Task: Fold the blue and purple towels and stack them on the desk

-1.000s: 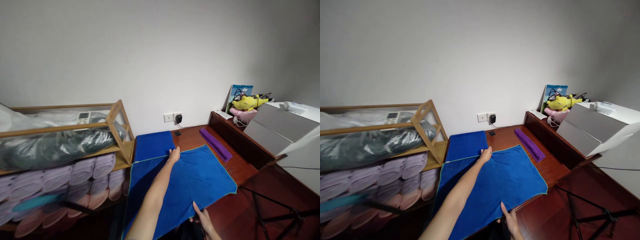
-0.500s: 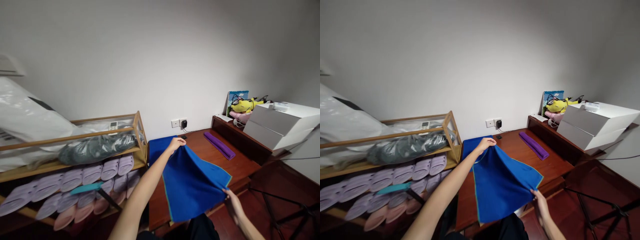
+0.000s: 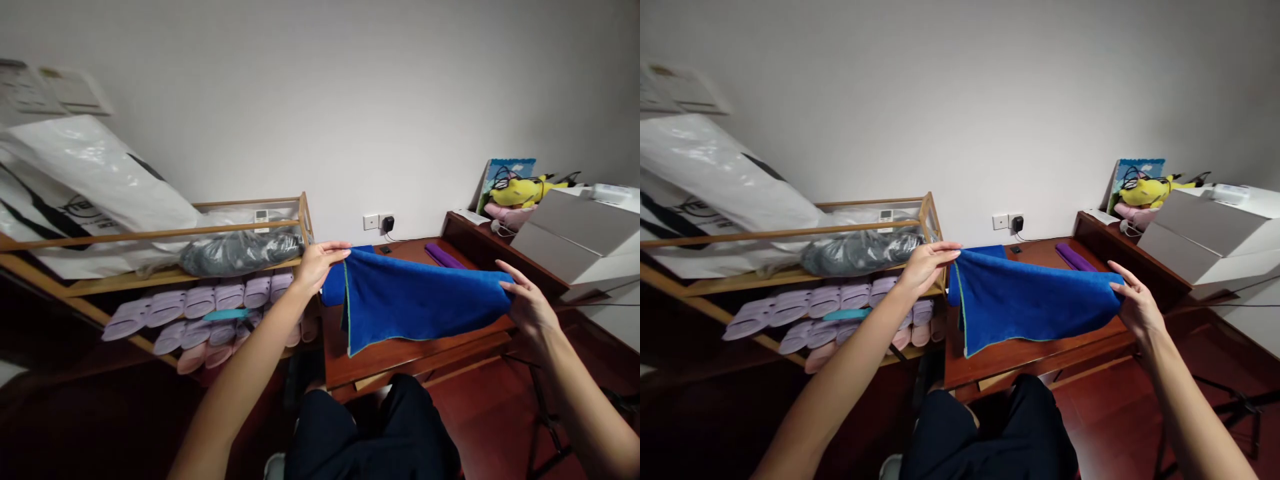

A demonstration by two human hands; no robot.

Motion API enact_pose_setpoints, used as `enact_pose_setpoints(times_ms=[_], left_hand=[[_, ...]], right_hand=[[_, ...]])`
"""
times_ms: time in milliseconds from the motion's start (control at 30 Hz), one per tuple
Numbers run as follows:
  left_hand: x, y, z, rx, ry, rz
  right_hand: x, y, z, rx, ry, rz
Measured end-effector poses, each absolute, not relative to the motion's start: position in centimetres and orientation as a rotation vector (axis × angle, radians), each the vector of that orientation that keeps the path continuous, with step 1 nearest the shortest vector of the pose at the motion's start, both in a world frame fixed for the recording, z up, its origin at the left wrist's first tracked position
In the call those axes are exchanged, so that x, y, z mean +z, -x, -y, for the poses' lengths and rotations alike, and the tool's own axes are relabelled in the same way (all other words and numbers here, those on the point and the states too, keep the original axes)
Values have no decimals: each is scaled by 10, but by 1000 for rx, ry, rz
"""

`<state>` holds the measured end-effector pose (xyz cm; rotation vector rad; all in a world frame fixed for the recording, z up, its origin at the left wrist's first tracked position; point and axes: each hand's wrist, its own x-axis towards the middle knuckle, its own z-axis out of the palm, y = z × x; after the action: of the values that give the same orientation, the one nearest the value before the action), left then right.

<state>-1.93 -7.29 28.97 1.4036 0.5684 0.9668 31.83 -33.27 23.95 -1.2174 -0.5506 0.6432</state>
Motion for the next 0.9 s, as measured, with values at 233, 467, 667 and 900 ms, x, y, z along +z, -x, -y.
enact_pose_setpoints(times_ms=[233,467,667,900], left_hand=[[305,59,84,1140,-1388,-610],[296,77,69,1183,-1408,-693],[295,85,50,1272,-1498,-859],[292,90,25,1130,-1508,-1092]], right_hand=[[223,-314,289,756,1180,580],[209,-311,247,947,1162,549],[219,-314,213,993,1244,628],[243,-316,188,955,1296,595]])
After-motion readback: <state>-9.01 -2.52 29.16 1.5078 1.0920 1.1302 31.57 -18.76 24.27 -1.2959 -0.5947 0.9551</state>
